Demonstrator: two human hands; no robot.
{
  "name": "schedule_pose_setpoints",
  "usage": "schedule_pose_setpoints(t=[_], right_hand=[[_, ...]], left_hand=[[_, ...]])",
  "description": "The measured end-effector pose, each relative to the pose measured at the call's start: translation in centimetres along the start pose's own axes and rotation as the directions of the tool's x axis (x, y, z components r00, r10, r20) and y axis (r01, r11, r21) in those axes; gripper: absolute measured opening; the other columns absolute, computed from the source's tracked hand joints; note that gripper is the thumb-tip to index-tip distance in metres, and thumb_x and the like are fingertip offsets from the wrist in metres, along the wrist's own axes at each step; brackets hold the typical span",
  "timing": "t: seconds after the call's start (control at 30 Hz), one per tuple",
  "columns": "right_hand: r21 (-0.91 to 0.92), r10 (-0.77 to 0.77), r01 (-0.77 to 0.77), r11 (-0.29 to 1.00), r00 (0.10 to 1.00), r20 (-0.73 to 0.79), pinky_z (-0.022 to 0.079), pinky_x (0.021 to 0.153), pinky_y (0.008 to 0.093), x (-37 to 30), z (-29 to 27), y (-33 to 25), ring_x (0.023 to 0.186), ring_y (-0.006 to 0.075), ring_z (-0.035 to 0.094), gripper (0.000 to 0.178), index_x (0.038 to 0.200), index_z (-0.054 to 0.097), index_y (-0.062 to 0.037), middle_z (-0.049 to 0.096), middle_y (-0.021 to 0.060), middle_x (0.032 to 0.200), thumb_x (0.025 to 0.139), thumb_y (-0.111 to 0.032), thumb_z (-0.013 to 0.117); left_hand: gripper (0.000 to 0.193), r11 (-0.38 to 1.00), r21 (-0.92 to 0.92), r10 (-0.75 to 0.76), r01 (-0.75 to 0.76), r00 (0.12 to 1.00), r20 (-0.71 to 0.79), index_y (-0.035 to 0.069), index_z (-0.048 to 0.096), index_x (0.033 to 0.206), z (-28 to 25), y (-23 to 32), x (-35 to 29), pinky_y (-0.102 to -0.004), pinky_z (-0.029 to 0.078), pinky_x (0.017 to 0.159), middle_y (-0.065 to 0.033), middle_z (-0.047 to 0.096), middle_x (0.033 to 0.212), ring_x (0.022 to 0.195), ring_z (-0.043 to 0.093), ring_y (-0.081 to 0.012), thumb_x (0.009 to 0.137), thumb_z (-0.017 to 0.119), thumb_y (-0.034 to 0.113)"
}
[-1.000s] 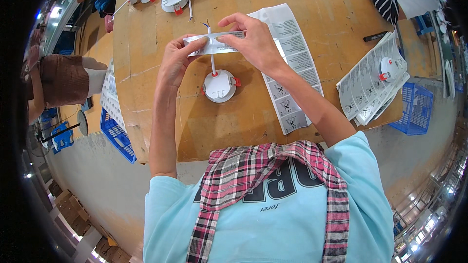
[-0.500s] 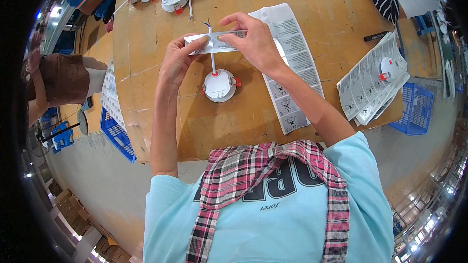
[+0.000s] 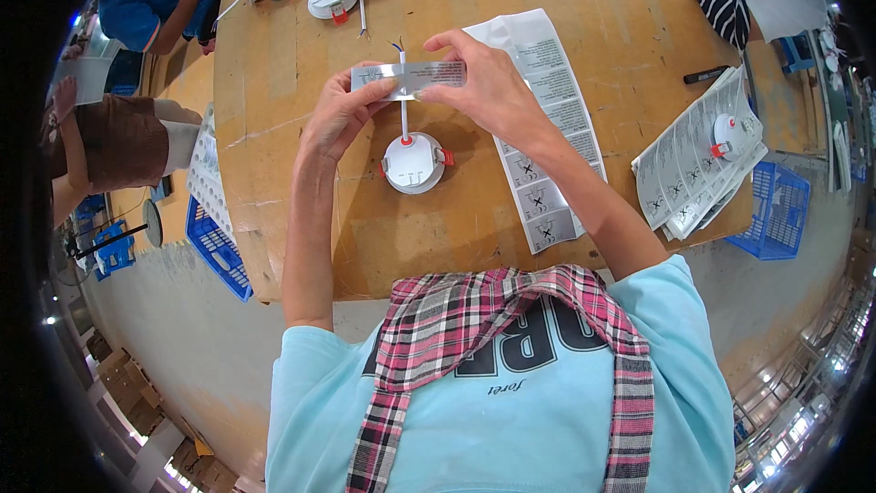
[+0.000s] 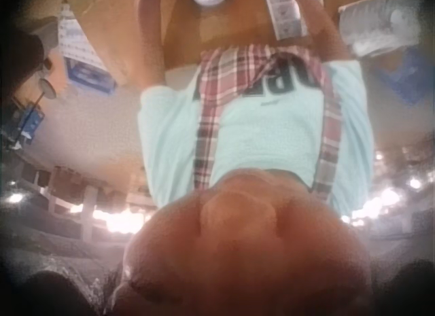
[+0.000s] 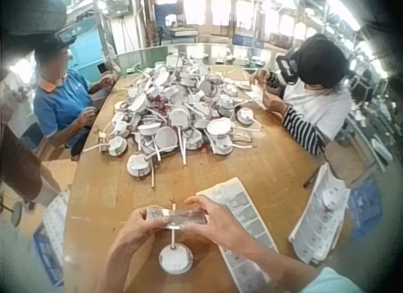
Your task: The recorder is assembling small circular electrical components by peeling adhesive labels from a sheet and carefully applying them to the components.
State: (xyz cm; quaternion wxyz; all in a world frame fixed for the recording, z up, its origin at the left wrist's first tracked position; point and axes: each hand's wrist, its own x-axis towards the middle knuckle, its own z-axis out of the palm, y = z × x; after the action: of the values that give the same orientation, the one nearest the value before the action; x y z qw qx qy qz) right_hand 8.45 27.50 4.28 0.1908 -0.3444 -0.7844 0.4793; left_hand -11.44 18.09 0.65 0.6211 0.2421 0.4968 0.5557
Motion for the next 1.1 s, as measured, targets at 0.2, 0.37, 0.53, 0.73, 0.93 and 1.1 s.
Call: schedule_pose_setpoints(t=[0.2,0.37,0.53,0.73,0.93,1.1], right_hand=[[-0.160,-0.011,0.006,0.987,1.000,-0.029,0.049,0.078,0.0378,-0.6,-0.3,-0.8,0.090,0.0284,0.062,0.055,0.121,0.052,-0.0026,0.064,0.0173,0.103,0.077,-0.027,0.073],[-0.236,-0.107,0.070,0.969,0.983,-0.147,0.048,0.082,0.0393,0.9,-0.6,-0.4,0.100,0.0283,0.059,0.055,0.117,0.055,0.0023,0.064,0.0159,0.107,0.078,-0.033,0.072],[0.062,0.143,-0.162,0.985,0.961,0.236,0.046,0.067,0.0258,3.5,0.1,-0.6,0.078,0.0124,0.058,0.036,0.094,0.066,-0.0001,0.064,0.0053,0.084,0.080,-0.032,0.071],[0.161,0.154,-0.199,0.967,0.955,0.254,0.043,0.064,0.0229,3.8,0.7,0.6,0.074,0.0078,0.056,0.032,0.087,0.065,-0.0014,0.062,0.0017,0.078,0.081,-0.032,0.071],[0.170,0.144,-0.174,0.970,0.974,0.176,0.042,0.063,0.0226,3.2,0.1,0.8,0.072,0.0071,0.054,0.029,0.087,0.066,-0.0020,0.061,0.0004,0.076,0.083,-0.030,0.070],[0.152,0.145,-0.167,0.974,0.979,0.143,0.042,0.063,0.0230,3.1,-0.2,0.8,0.072,0.0077,0.054,0.028,0.088,0.066,-0.0019,0.061,0.0008,0.077,0.084,-0.030,0.069]], left_hand=[[0.032,1.000,0.016,-0.012,0.012,1.000,0.000,-0.001,0.060,0.108,0.3,0.1,-0.2,-0.0273,0.050,0.085,-0.0076,0.064,0.100,0.091,0.061,-0.0131,0.079,0.073,0.005],[0.036,1.000,-0.006,0.008,-0.007,0.999,0.047,-0.001,0.058,0.111,0.2,-0.1,0.0,-0.0292,0.050,0.088,-0.0080,0.064,0.103,0.093,0.061,-0.0145,0.078,0.073,0.003],[0.034,1.000,-0.003,0.031,-0.031,0.996,0.078,-0.003,0.059,0.111,0.4,-0.3,-0.1,-0.0283,0.050,0.087,-0.0077,0.064,0.102,0.093,0.062,-0.0134,0.080,0.072,0.003],[0.058,0.996,0.087,0.016,-0.005,0.991,-0.131,-0.005,0.041,0.132,0.1,0.3,-1.6,-0.0299,0.048,0.090,-0.0123,0.064,0.108,0.101,0.062,-0.0166,0.084,0.070,0.009],[0.064,0.772,0.612,0.382,-0.171,0.894,-0.232,-0.001,0.046,0.128,4.0,-2.7,-6.3,-0.0329,0.047,0.087,-0.0130,0.064,0.107,0.097,0.061,-0.0222,0.075,0.078,0.018],[0.041,0.574,0.790,0.461,-0.214,0.882,-0.097,0.004,0.063,0.114,5.5,-4.3,-8.0,-0.0324,0.050,0.081,-0.0083,0.055,0.115,0.098,0.059,-0.0208,0.076,0.076,0.011]])
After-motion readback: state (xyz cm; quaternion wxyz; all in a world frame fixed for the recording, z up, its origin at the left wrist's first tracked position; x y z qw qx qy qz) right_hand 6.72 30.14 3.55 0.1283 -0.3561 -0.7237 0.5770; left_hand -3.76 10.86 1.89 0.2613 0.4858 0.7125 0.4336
